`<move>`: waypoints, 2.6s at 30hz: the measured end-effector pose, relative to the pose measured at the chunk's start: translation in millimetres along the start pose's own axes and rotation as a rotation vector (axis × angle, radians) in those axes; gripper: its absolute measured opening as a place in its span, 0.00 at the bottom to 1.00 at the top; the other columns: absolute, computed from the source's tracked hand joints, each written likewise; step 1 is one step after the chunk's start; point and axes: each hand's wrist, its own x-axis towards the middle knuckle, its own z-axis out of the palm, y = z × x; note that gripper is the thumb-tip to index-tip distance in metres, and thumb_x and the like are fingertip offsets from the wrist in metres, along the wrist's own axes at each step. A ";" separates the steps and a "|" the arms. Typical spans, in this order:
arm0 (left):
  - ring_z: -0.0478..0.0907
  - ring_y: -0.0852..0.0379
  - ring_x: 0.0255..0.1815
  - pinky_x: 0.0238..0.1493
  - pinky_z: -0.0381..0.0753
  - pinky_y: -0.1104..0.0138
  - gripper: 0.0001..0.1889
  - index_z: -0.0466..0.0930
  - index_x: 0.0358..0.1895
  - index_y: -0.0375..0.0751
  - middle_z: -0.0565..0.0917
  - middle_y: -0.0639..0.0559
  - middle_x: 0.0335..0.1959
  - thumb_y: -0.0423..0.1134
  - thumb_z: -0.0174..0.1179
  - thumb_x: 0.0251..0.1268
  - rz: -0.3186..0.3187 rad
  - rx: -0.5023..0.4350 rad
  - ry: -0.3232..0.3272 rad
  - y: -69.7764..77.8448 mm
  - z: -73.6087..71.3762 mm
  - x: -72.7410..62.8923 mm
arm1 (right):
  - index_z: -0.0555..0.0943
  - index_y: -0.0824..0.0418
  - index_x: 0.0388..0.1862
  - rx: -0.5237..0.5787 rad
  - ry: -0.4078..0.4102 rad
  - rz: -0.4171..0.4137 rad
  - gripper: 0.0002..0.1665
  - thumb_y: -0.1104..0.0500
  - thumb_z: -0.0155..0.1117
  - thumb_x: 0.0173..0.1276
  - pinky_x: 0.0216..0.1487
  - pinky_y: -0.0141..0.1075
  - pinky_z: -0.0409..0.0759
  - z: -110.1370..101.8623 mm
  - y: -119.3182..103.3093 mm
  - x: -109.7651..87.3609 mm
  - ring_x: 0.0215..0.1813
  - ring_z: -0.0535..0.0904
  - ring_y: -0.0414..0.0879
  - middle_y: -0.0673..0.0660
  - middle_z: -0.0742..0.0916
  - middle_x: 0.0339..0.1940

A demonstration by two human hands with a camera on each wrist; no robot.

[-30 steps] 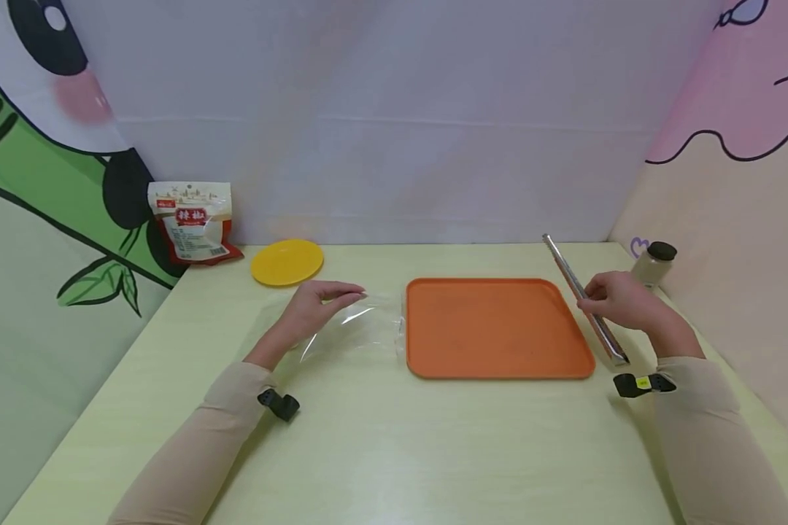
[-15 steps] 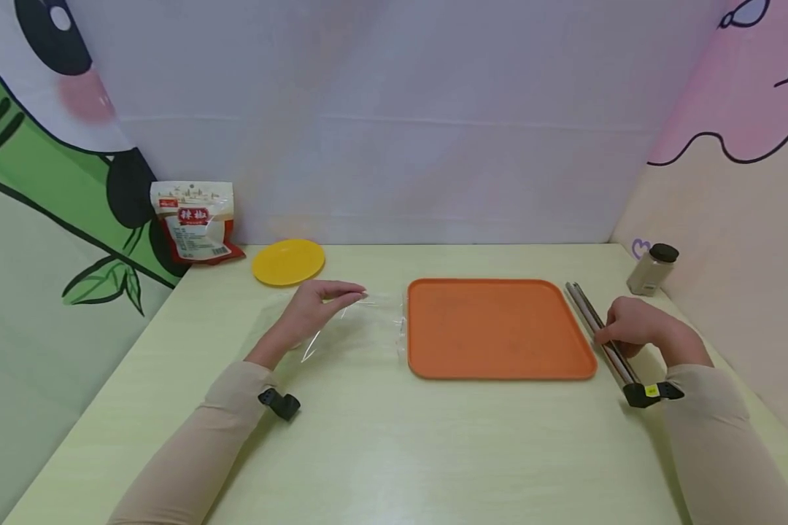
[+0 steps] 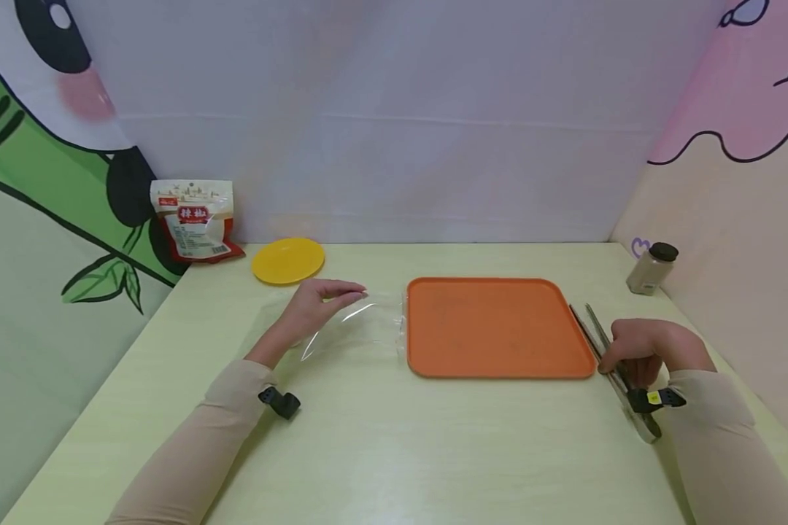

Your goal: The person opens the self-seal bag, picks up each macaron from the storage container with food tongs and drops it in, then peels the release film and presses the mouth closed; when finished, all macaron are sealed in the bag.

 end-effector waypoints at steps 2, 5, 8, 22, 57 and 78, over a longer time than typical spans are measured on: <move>0.82 0.54 0.56 0.58 0.80 0.56 0.14 0.87 0.54 0.41 0.88 0.53 0.50 0.39 0.66 0.68 0.005 0.004 -0.002 -0.4 -0.3 -0.3 | 0.82 0.68 0.21 0.002 0.000 0.017 0.17 0.55 0.66 0.62 0.26 0.43 0.85 1.5 -0.9 -1.1 0.20 0.83 0.49 0.60 0.85 0.17; 0.82 0.55 0.55 0.57 0.81 0.57 0.13 0.87 0.54 0.43 0.88 0.55 0.49 0.39 0.66 0.68 0.013 0.016 0.003 -0.3 -0.7 -0.7 | 0.79 0.65 0.21 0.012 0.001 0.045 0.16 0.55 0.66 0.62 0.25 0.39 0.83 3.2 -1.5 -2.3 0.19 0.79 0.45 0.56 0.83 0.16; 0.82 0.56 0.54 0.57 0.81 0.58 0.14 0.87 0.54 0.45 0.88 0.56 0.49 0.41 0.66 0.68 0.013 0.021 0.003 0.0 -1.3 -0.8 | 0.77 0.63 0.22 0.032 0.006 0.071 0.16 0.53 0.67 0.62 0.22 0.34 0.79 4.4 -0.9 -3.0 0.17 0.74 0.43 0.53 0.80 0.14; 0.82 0.56 0.55 0.57 0.81 0.57 0.15 0.87 0.54 0.41 0.88 0.56 0.49 0.42 0.66 0.68 0.003 0.010 -0.003 -1.2 -1.5 -0.6 | 0.75 0.64 0.25 0.046 0.014 0.072 0.27 0.43 0.72 0.62 0.19 0.31 0.75 -4.2 5.4 -11.5 0.16 0.72 0.41 0.52 0.78 0.14; 0.82 0.56 0.55 0.56 0.81 0.57 0.13 0.88 0.52 0.49 0.87 0.57 0.50 0.44 0.66 0.68 0.009 -0.006 0.006 -1.3 -0.7 -2.1 | 0.78 0.62 0.62 0.448 0.232 -0.596 0.28 0.46 0.66 0.71 0.49 0.46 0.84 22.3 -158.7 32.4 0.51 0.85 0.56 0.63 0.83 0.58; 0.82 0.56 0.56 0.59 0.79 0.55 0.14 0.88 0.54 0.48 0.87 0.57 0.50 0.44 0.66 0.68 0.018 0.006 -0.003 0.2 -1.6 -2.9 | 0.56 0.71 0.76 1.259 -0.413 -0.575 0.31 0.62 0.50 0.80 0.62 0.48 0.77 100.9 -250.1 60.5 0.63 0.77 0.67 0.76 0.64 0.74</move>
